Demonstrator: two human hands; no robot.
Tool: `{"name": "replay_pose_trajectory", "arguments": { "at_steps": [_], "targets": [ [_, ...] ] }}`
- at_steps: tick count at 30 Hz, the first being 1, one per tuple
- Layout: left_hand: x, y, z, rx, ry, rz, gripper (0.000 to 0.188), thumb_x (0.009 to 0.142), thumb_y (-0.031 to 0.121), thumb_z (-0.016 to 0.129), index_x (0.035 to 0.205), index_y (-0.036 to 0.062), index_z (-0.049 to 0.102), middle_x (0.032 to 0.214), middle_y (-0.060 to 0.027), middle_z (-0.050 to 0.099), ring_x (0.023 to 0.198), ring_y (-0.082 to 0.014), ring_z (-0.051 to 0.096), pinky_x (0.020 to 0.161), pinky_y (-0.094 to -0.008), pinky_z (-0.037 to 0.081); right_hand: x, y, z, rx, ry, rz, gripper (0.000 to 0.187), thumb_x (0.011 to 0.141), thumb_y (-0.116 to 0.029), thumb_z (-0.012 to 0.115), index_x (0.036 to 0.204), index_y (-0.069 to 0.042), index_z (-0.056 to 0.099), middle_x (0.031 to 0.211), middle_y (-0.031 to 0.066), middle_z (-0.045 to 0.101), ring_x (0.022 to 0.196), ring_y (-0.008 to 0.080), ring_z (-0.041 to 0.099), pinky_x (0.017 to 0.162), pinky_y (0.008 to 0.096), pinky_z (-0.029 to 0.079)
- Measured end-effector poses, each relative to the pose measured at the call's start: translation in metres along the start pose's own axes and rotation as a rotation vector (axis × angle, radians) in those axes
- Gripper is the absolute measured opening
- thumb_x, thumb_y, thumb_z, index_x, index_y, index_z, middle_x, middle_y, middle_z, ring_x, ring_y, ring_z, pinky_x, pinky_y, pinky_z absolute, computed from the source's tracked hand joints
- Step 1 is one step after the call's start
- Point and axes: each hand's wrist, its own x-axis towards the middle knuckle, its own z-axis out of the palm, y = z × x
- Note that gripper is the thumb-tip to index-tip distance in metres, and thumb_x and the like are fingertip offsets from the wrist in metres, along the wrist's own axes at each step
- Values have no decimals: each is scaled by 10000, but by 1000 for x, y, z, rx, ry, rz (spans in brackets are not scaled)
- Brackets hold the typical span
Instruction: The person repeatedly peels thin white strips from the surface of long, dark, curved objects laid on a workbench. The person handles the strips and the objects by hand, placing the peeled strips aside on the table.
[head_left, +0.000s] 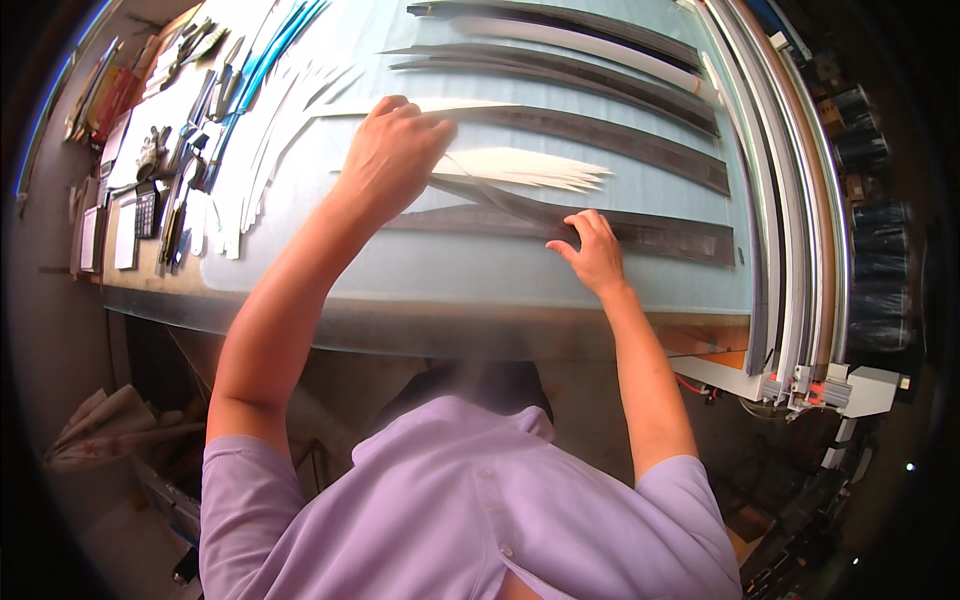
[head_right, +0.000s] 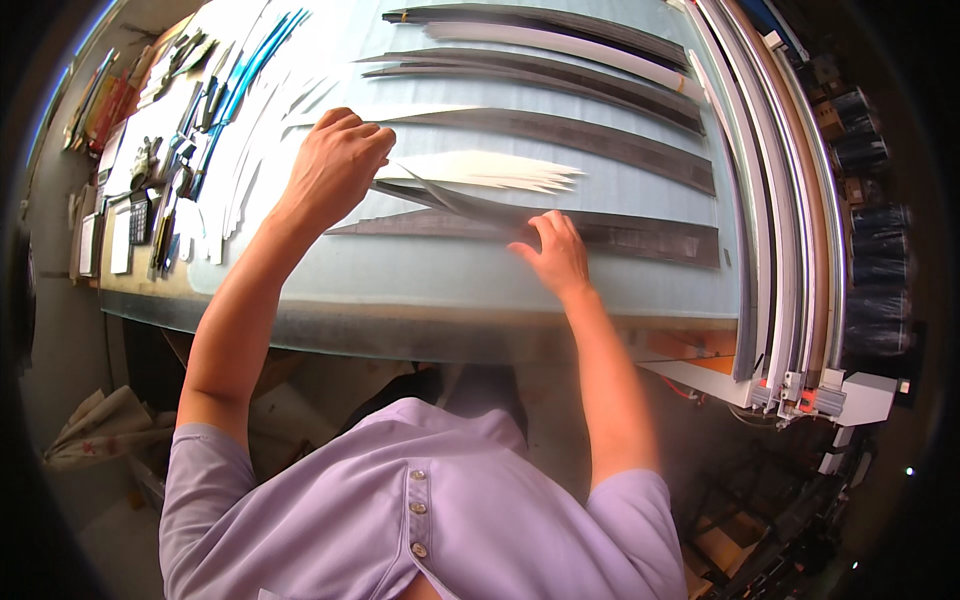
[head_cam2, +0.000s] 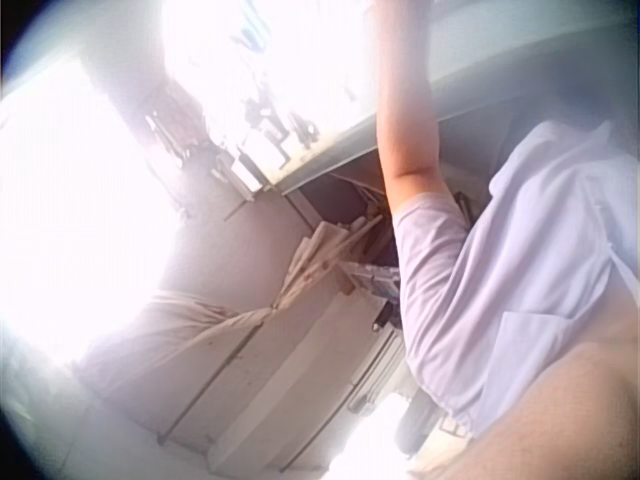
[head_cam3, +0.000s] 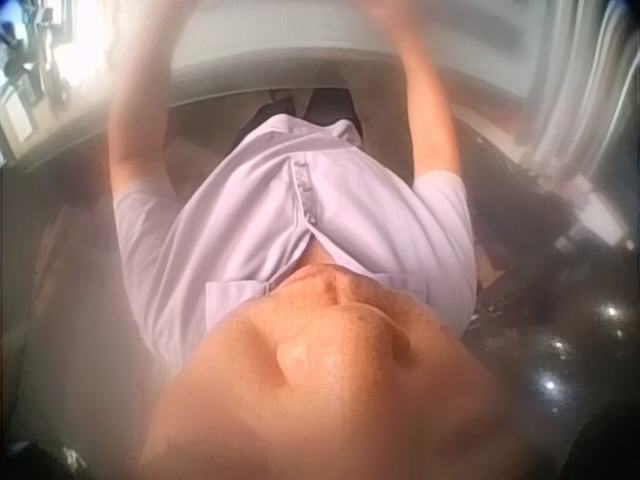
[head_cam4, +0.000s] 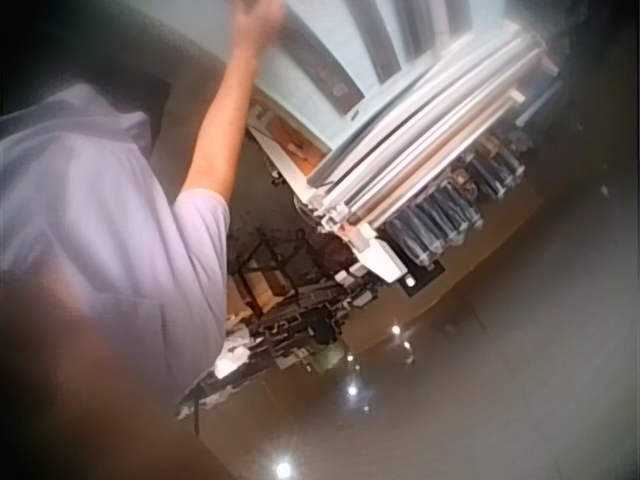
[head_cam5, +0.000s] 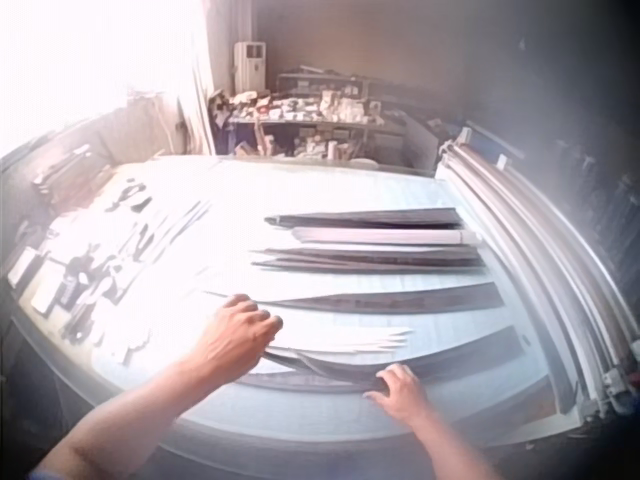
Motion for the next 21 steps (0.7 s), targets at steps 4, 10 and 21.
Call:
{"name": "replay_pose_trajectory", "arguments": {
  "at_steps": [4, 10, 21],
  "targets": [
    [5, 11, 5, -37, -6, -29, 134, 883, 75, 702, 812, 63, 589, 750, -84, 719, 785, -264, 660, 933, -372, 466, -3, 4, 13, -43, -29, 48, 517, 801, -467, 815, 1093, -84, 626, 1089, 73, 601, 1039, 320, 573, 865, 448, 491],
    [10, 18, 6, 21, 8, 19, 148, 896, 93, 708, 834, 67, 576, 762, -84, 720, 765, -265, 665, 946, -385, 469, 2, -25, 26, -192, -45, 221, 721, 800, -634, 758, 1202, -60, 586, 1158, 105, 584, 1082, 345, 552, 933, 478, 459],
    [10, 11, -17, 3, 305, -24, 145, 898, 108, 754, 881, 96, 610, 800, -45, 732, 838, -229, 713, 1047, -450, 491, 7, -19, 23, -219, 544, 167, 421, 756, -52, 796, 1137, -82, 620, 1146, 116, 589, 1109, 352, 560, 954, 473, 451]
  ]
}}
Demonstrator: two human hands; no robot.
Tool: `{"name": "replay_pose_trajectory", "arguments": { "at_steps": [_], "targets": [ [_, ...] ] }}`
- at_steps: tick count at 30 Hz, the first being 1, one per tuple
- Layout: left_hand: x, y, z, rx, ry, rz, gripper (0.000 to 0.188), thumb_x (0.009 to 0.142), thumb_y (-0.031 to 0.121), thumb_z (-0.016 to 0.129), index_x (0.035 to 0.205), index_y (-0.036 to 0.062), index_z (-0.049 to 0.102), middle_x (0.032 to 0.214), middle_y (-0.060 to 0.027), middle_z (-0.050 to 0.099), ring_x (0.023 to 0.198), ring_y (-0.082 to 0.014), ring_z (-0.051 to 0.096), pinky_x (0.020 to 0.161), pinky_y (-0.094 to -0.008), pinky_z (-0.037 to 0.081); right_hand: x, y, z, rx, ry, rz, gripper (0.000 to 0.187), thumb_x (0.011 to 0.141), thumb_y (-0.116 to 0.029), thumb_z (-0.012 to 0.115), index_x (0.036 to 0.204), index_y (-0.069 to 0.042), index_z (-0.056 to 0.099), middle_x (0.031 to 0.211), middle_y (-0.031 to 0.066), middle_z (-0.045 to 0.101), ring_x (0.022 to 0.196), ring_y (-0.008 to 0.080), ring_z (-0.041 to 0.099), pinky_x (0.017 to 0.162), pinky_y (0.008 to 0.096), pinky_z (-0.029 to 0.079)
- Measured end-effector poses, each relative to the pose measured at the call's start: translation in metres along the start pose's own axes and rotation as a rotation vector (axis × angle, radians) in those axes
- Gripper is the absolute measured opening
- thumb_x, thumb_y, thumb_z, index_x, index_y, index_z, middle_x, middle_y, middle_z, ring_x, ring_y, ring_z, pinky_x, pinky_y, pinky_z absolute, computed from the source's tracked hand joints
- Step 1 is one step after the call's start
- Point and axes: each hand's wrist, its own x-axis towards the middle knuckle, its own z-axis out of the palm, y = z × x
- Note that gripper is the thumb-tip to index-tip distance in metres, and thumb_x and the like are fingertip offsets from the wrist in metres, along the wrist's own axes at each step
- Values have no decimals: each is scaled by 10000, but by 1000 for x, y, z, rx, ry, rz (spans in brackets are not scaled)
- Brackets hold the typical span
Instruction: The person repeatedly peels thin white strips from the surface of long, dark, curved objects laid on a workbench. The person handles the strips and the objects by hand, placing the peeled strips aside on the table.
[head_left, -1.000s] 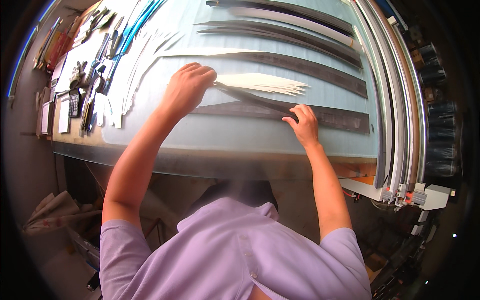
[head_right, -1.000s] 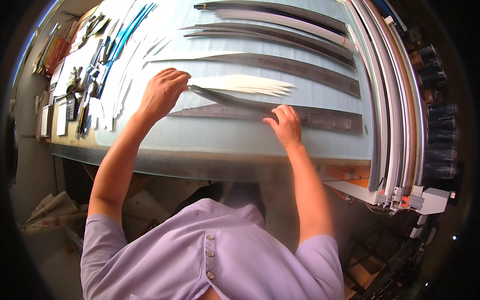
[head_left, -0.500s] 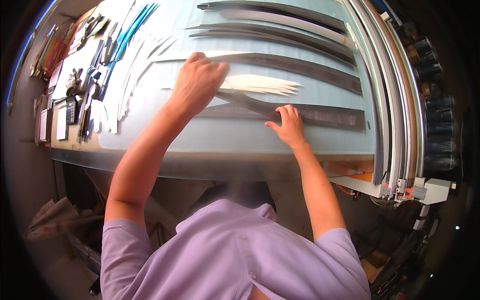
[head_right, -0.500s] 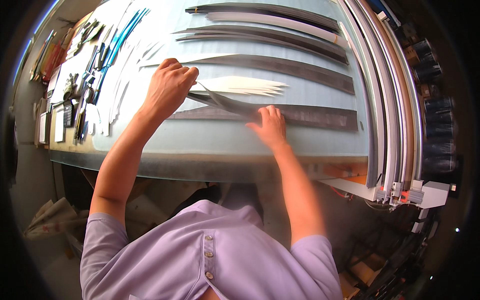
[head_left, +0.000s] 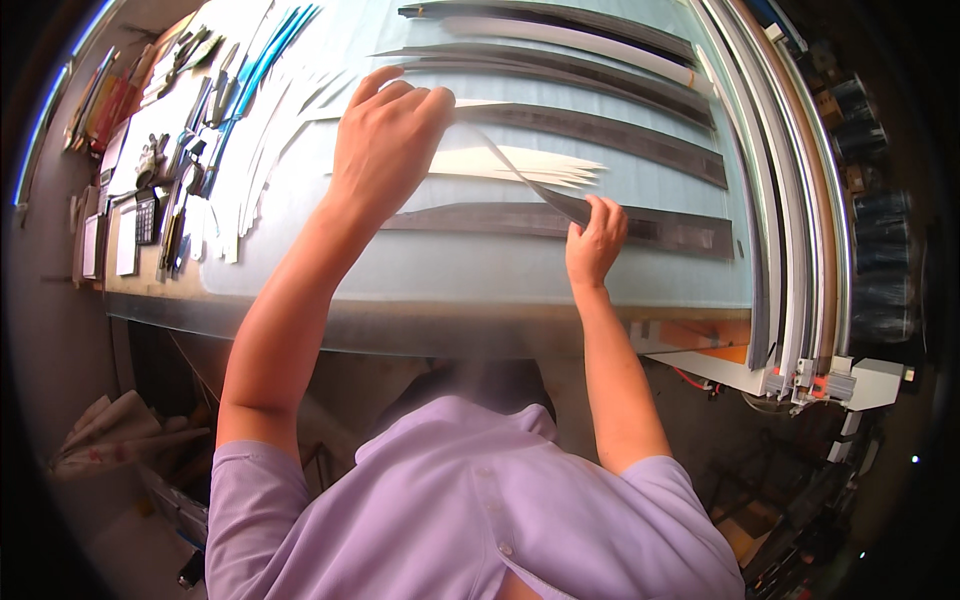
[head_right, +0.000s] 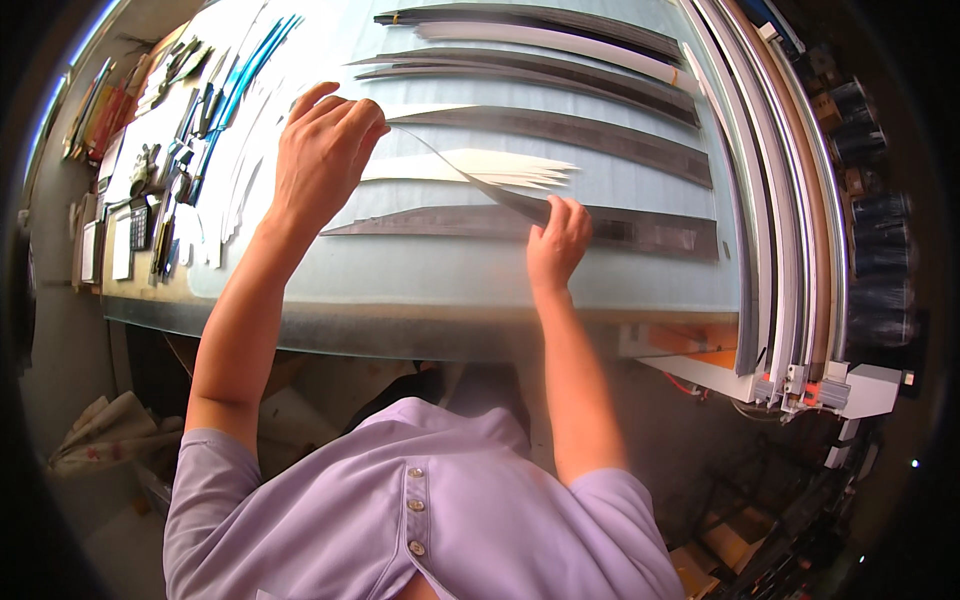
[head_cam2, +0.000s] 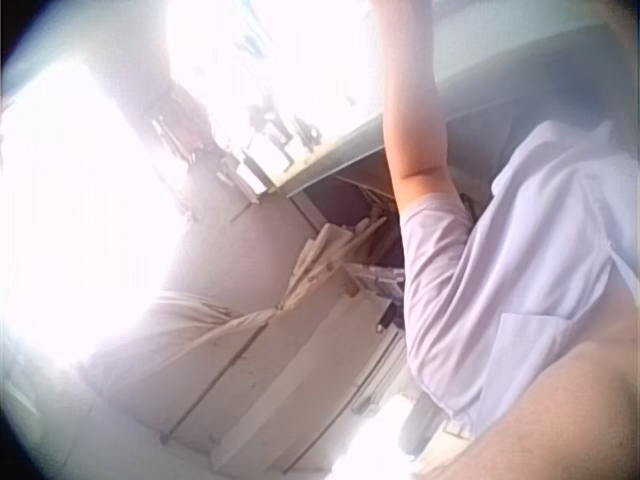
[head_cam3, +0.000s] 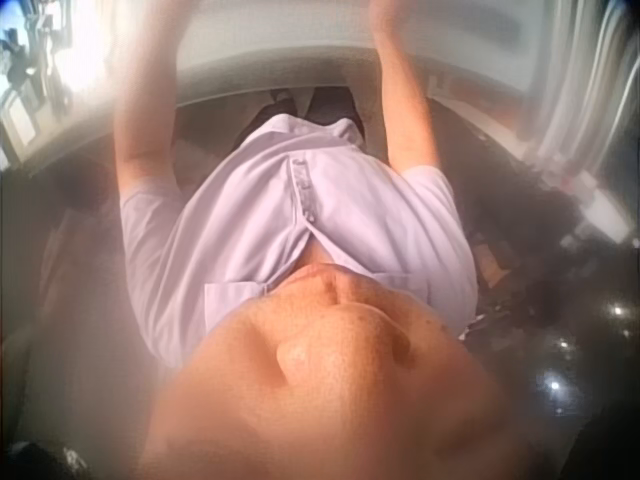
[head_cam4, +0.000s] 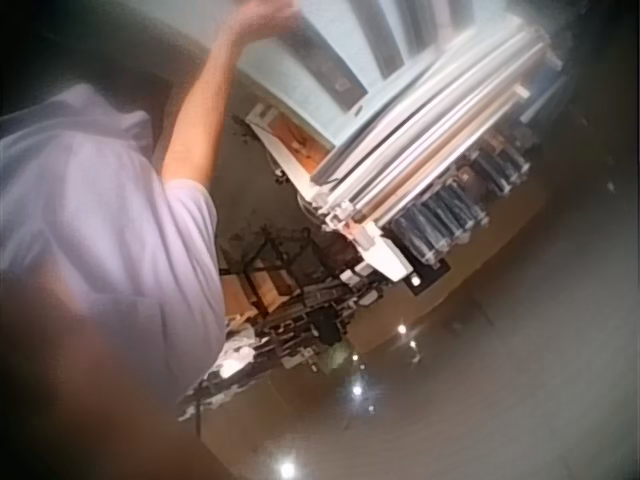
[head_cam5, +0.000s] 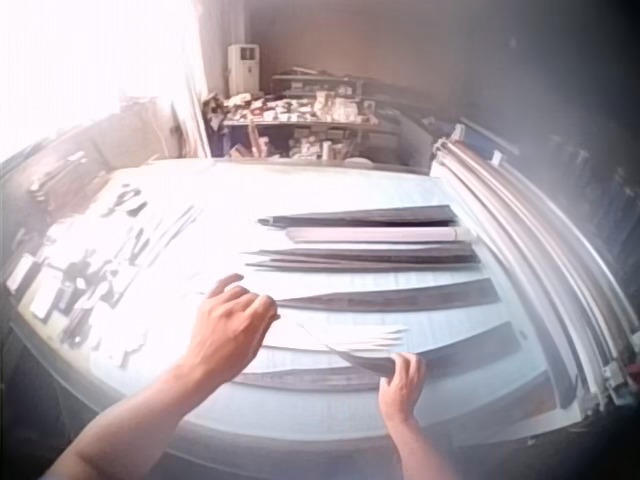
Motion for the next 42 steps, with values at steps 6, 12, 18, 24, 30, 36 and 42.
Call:
{"name": "replay_pose_trajectory", "arguments": {
  "at_steps": [6, 12, 18, 24, 30, 36, 42],
  "targets": [
    [-29, -8, -20, -47, 206, -58, 106, 877, 71, 768, 892, 104, 668, 905, -20, 749, 914, -206, 716, 1074, -451, 475, 65, 60, -63, 15, 216, -234, 221, 784, 47, 731, 973, -66, 725, 909, 69, 642, 879, 295, 624, 819, 407, 488],
    [-135, 1, -12, -77, 182, -216, 112, 821, 6, 705, 845, 75, 621, 918, -43, 690, 916, -233, 665, 996, -437, 492, 37, 20, -104, 8, 165, -344, 263, 798, 34, 723, 1041, -58, 769, 961, 64, 663, 881, 281, 618, 813, 403, 499],
    [-250, 18, 38, -160, -120, -187, 179, 736, 36, 726, 872, 75, 616, 943, -42, 650, 916, -246, 631, 897, -410, 497, -116, 49, -74, 8, -411, -234, 391, 868, -11, 687, 1257, -44, 684, 1262, 127, 626, 1162, 337, 584, 968, 428, 488],
    [-273, 25, 46, -235, -196, -319, 185, 816, 40, 726, 993, 71, 681, 1001, -44, 662, 941, -265, 630, 876, -411, 502, -103, 30, -74, 94, -393, -112, 309, 893, -112, 722, 1183, -9, 692, 1282, 152, 604, 1183, 360, 573, 984, 458, 477],
    [-220, 30, 75, -319, -104, -545, 233, 890, 28, 684, 1122, 45, 703, 1121, -89, 665, 1013, -313, 612, 890, -411, 499, -57, 16, -46, 307, -253, 96, 61, 887, -50, 709, 933, -20, 684, 1043, 138, 665, 973, 348, 646, 842, 411, 526],
    [-241, 42, 85, -158, 11, -779, 305, 1006, 96, 591, 1302, 41, 643, 1275, -178, 616, 1206, -353, 546, 1047, -458, 400, -14, 182, -92, 82, 7, 459, 64, 908, -53, 686, 904, 10, 678, 906, 142, 664, 817, 335, 655, 729, 400, 516],
    [-253, 46, 93, 0, -34, -896, 508, 1063, 337, 494, 1467, 28, 491, 1494, -175, 468, 1381, -348, 420, 1144, -481, 301, 13, 403, -128, -404, -12, 713, 76, 860, -86, 762, 910, -44, 723, 914, 151, 709, 886, 358, 690, 780, 454, 535]
  ]
}}
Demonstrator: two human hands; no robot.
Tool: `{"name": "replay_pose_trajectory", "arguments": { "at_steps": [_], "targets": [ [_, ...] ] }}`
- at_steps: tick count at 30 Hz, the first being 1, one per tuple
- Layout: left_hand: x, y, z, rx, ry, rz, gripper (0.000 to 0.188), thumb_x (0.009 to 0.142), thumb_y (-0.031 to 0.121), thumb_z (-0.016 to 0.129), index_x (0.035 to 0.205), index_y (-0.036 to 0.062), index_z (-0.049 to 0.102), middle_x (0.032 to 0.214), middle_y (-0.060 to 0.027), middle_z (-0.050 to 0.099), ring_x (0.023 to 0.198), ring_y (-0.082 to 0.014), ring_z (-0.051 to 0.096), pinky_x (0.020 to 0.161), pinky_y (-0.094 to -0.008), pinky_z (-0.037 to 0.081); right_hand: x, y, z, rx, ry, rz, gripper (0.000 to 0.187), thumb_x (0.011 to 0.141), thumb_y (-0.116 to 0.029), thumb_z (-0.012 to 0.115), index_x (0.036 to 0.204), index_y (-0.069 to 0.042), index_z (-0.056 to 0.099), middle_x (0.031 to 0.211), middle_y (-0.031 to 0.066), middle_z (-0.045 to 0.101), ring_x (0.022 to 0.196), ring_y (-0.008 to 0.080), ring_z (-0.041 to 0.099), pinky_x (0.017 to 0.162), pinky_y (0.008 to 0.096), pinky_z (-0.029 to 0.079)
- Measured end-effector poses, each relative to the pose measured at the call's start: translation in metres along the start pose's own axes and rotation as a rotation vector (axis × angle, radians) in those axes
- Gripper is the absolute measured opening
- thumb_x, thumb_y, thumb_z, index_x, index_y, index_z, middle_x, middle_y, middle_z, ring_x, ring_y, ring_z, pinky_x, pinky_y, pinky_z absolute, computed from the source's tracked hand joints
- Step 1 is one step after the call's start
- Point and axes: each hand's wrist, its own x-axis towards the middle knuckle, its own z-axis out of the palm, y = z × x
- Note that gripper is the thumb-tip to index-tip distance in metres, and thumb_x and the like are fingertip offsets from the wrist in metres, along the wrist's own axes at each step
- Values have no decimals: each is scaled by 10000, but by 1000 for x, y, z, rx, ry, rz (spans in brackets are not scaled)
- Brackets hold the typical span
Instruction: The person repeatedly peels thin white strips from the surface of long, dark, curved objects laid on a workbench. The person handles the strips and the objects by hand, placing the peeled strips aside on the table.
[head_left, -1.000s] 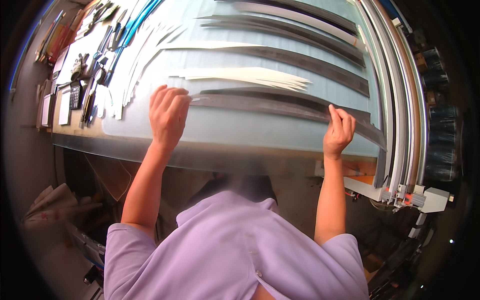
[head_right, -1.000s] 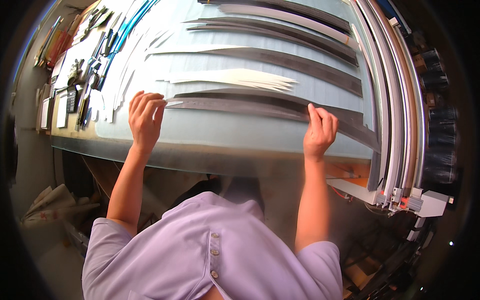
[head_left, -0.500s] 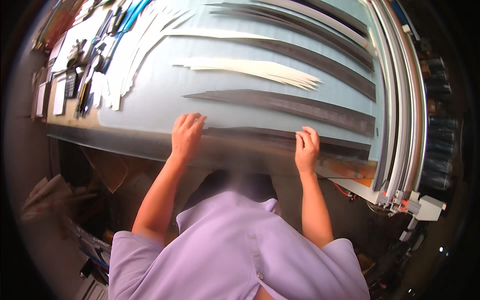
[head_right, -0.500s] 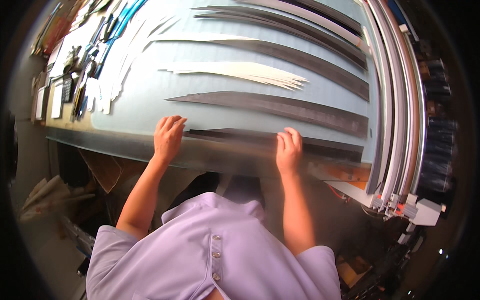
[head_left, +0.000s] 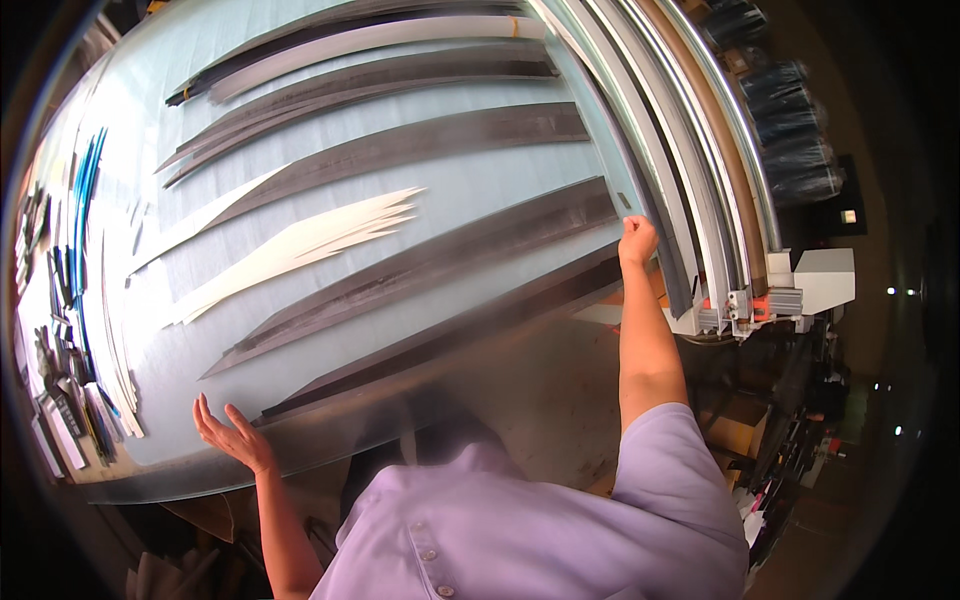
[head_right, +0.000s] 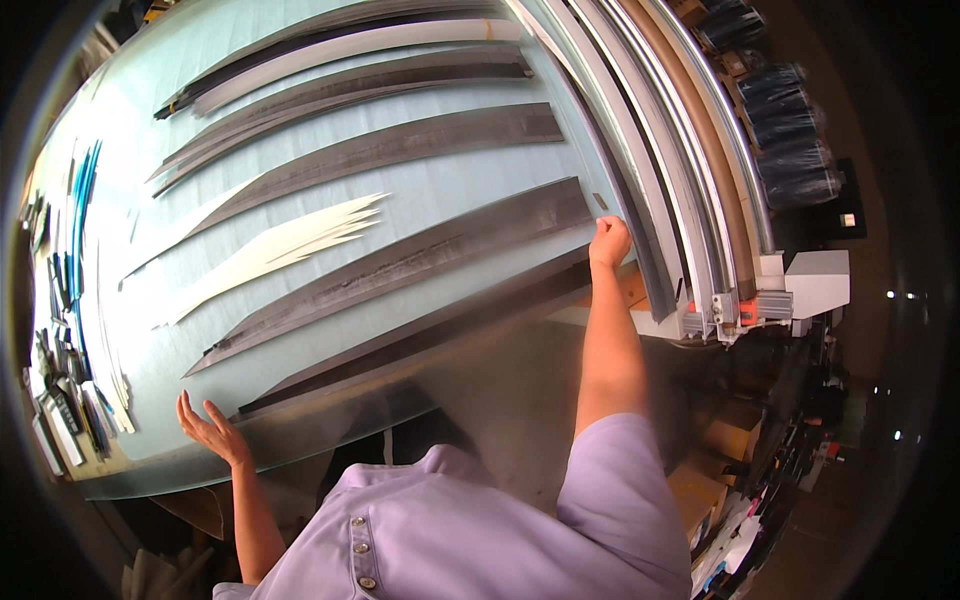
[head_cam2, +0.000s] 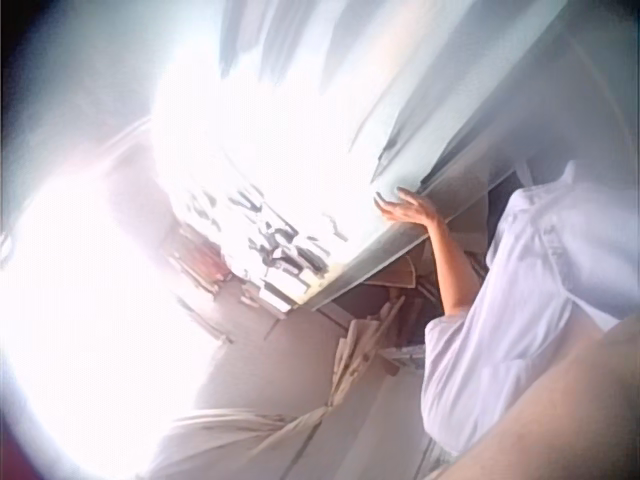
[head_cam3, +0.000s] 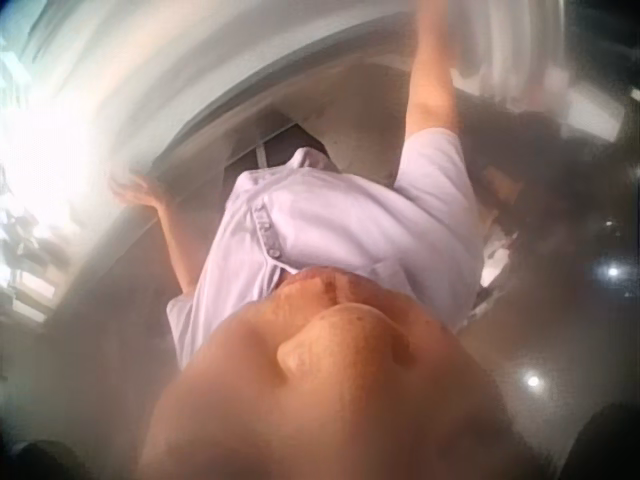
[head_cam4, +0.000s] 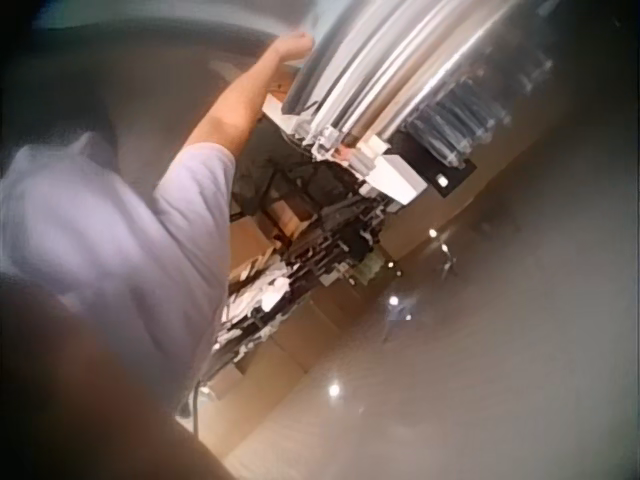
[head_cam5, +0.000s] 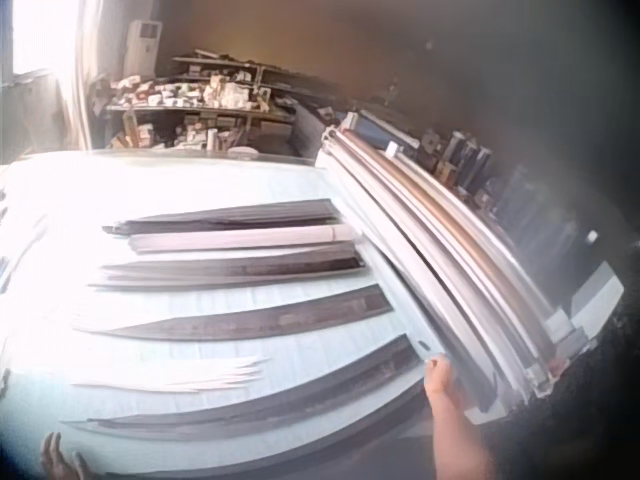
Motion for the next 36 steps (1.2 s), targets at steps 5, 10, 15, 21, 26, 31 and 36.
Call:
{"name": "replay_pose_trajectory", "arguments": {
  "at_steps": [5, 10, 15, 21, 26, 31, 36],
  "targets": [
    [0, -4, 3, 71, -29, -3, 552, 1073, 403, 449, 1481, 32, 481, 1527, -182, 436, 1416, -356, 398, 1175, -488, 280, 65, 37, 41, -33, -67, -107, 122, 821, -107, 782, 919, -52, 732, 979, 122, 716, 898, 319, 707, 805, 437, 551],
    [-2, -13, 7, 160, -42, 19, 574, 1070, 443, 441, 1461, 28, 504, 1529, -187, 435, 1414, -358, 402, 1166, -495, 296, 87, 43, 51, -72, -212, -144, 136, 775, -98, 758, 894, -44, 721, 929, 144, 683, 903, 340, 693, 823, 442, 551],
    [-8, -8, 0, 178, -31, 11, 526, 1053, 358, 485, 1447, 11, 504, 1495, -215, 465, 1385, -391, 426, 1155, -496, 308, 116, 49, 63, -46, -405, -146, 194, 736, -121, 773, 870, -16, 679, 847, 173, 702, 808, 344, 691, 770, 427, 547],
    [9, 9, 7, 61, -60, -9, 522, 1020, 330, 539, 1436, 16, 513, 1491, -200, 468, 1379, -383, 426, 1165, -480, 299, 115, 100, 64, 451, -198, 50, 223, 844, -54, 782, 1049, 14, 723, 946, 104, 755, 834, 176, 704, 760, 293, 557],
    [2, 16, -13, 33, -122, 47, 585, 988, 360, 560, 1466, 27, 503, 1491, -182, 483, 1377, -380, 425, 1163, -478, 293, -62, -143, 42, 662, -101, -179, 164, 928, -51, 729, 1063, 37, 760, 980, 79, 736, 863, 171, 676, 821, 302, 547],
    [12, 20, -15, 39, -350, 250, 684, 976, 459, 539, 1523, 55, 462, 1565, -116, 436, 1463, -367, 335, 1210, -525, 206, -298, -357, -7, 1013, -663, -568, 80, 840, 57, 752, 895, 1, 738, 917, 69, 636, 864, 190, 626, 786, 312, 510],
    [17, 20, -13, 73, -464, 231, 812, 970, 624, 466, 1564, 76, 398, 1622, -64, 379, 1519, -363, 257, 1234, -549, 128, -387, -445, -6, 927, -729, -822, 107, 801, 29, 746, 882, -20, 698, 864, 99, 619, 827, 292, 623, 712, 388, 506]
  ]
}}
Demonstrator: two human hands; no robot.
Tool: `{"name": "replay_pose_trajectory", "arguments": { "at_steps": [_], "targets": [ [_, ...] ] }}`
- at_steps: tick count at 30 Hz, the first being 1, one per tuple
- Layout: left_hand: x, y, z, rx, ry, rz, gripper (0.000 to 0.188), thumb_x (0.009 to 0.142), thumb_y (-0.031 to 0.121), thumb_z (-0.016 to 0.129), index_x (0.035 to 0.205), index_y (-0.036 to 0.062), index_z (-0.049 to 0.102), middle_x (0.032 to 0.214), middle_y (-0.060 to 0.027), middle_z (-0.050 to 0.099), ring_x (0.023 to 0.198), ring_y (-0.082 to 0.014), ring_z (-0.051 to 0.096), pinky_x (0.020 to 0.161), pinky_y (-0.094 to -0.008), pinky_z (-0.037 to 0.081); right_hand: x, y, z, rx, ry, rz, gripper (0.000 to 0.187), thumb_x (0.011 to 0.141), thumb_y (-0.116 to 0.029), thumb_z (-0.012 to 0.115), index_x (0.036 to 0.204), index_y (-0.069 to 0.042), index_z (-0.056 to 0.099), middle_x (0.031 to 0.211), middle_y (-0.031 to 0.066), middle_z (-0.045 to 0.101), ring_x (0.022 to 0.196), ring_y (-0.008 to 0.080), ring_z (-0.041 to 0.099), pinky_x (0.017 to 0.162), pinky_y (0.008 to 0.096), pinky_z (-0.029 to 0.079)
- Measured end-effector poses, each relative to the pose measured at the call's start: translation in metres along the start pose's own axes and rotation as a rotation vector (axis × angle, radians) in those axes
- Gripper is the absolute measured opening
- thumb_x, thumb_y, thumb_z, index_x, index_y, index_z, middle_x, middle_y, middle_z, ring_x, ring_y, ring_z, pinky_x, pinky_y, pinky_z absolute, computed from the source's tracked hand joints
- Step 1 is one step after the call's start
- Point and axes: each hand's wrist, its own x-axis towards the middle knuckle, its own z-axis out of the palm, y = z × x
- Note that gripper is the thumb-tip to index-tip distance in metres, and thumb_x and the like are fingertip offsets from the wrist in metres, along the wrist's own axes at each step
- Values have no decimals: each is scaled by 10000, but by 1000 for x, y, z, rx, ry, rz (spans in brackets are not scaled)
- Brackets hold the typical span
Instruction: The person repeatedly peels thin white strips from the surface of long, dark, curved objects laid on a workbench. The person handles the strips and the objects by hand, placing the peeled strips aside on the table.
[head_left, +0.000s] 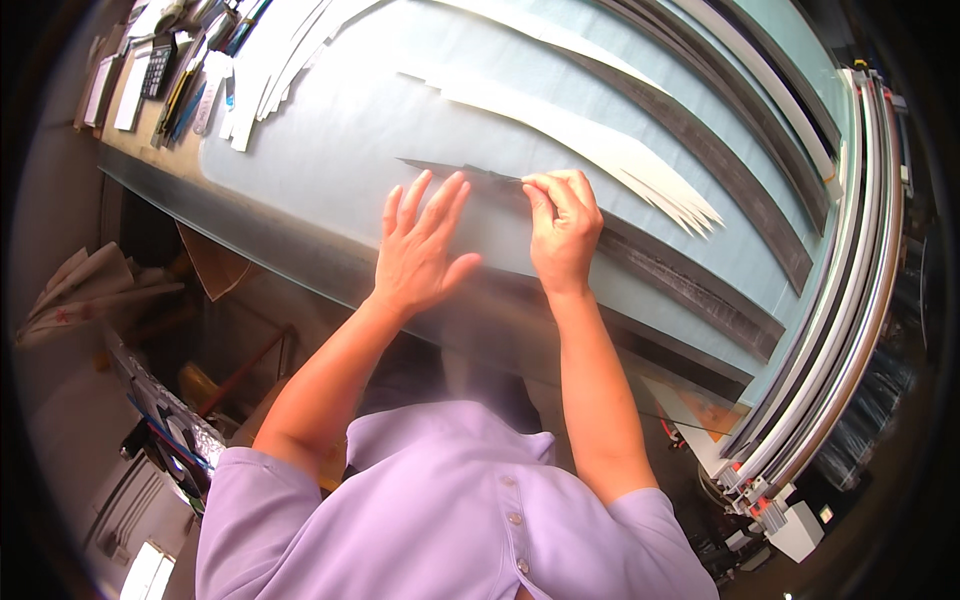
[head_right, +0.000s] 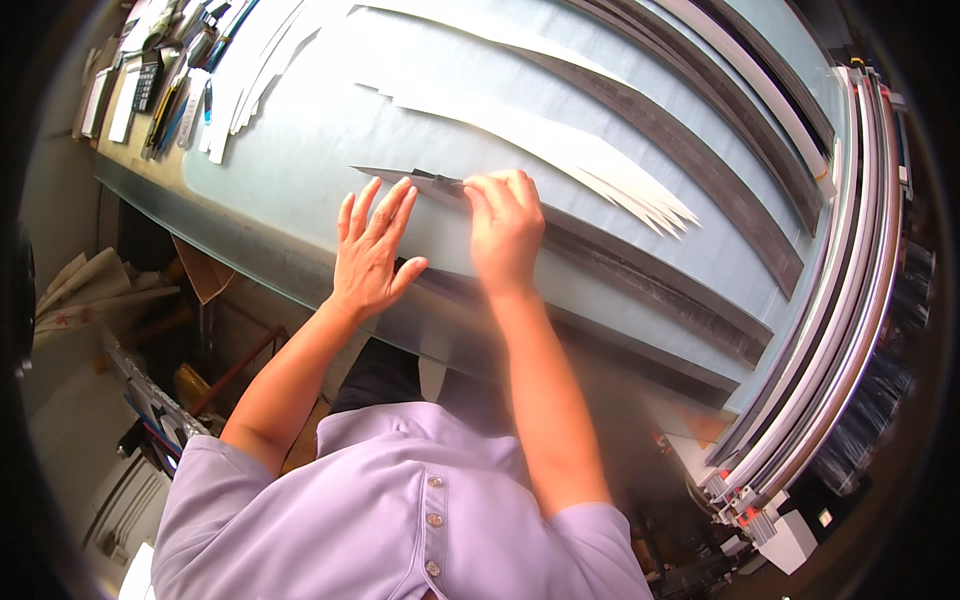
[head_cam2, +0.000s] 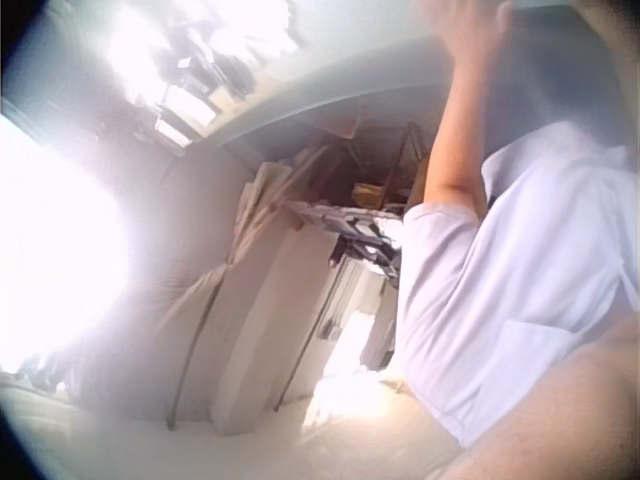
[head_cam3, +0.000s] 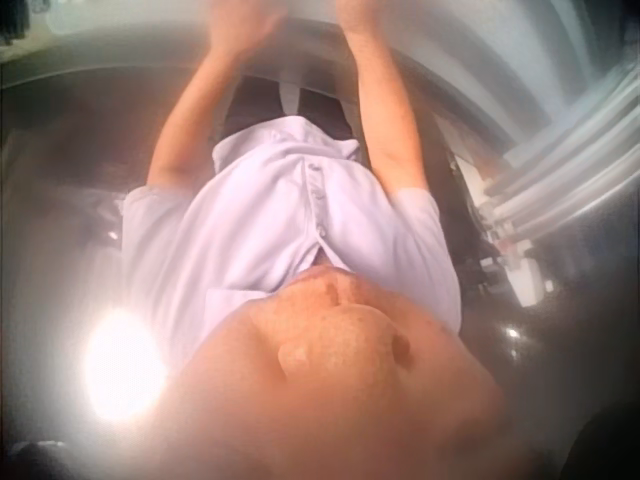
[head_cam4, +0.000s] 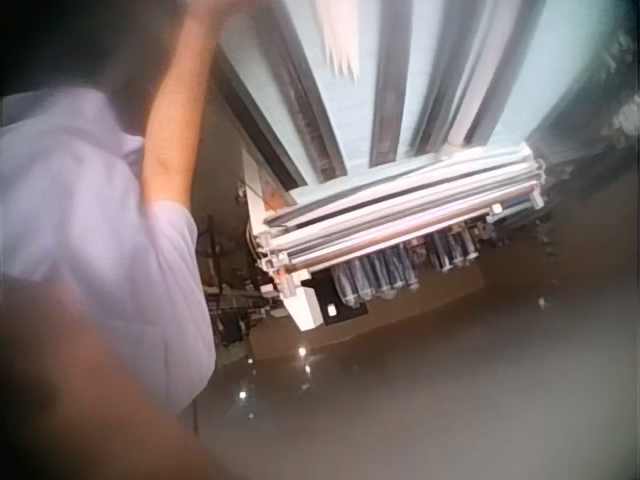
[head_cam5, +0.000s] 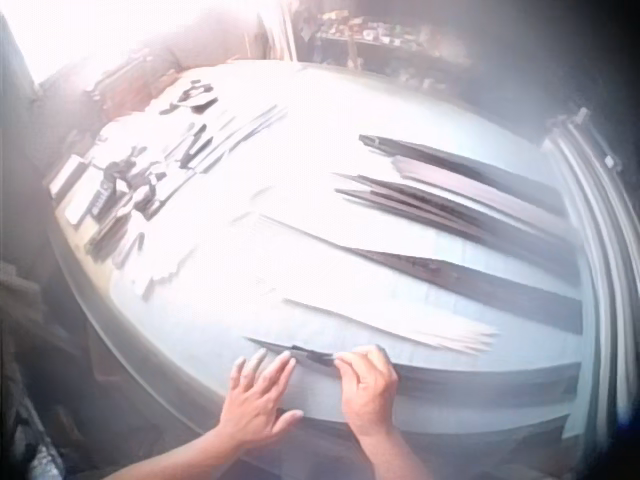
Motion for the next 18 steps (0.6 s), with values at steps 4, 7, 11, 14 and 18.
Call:
{"name": "replay_pose_trajectory", "arguments": {
  "at_steps": [4, 7, 11, 14, 18],
  "targets": [
    [2, -1, -1, -5, -79, -36, 835, 967, 642, 456, 1579, 80, 369, 1642, -47, 347, 1535, -333, 239, 1243, -545, 107, -2, 2, 24, -88, -31, -42, 103, 800, 29, 734, 880, -23, 697, 844, 98, 604, 810, 298, 611, 700, 402, 498],
    [2, -3, -1, -15, -85, -44, 832, 968, 642, 454, 1578, 82, 373, 1640, -40, 348, 1538, -319, 240, 1245, -546, 107, -4, 3, 26, -116, -45, -23, 103, 800, 30, 731, 879, -25, 694, 845, 95, 604, 816, 296, 609, 706, 399, 496],
    [3, -6, -2, -21, -94, -48, 831, 968, 646, 453, 1575, 83, 380, 1639, -37, 350, 1536, -320, 246, 1244, -550, 106, -3, 2, 29, -152, -52, -29, 111, 804, 33, 730, 891, -21, 686, 850, 94, 600, 821, 296, 606, 708, 400, 495],
    [3, -7, -2, -32, -87, -42, 832, 970, 649, 450, 1572, 79, 383, 1638, -37, 353, 1533, -321, 253, 1242, -554, 104, -4, 4, 31, -201, -26, -46, 101, 824, 36, 727, 901, -18, 689, 851, 88, 603, 788, 273, 606, 685, 383, 490],
    [4, -6, -2, -51, -76, -45, 827, 944, 616, 515, 1560, 76, 401, 1632, -26, 358, 1529, -309, 259, 1240, -554, 125, -5, 8, 33, -196, 31, -44, 71, 862, 41, 714, 905, -15, 703, 844, 77, 612, 719, 229, 610, 633, 344, 483]
  ]
}}
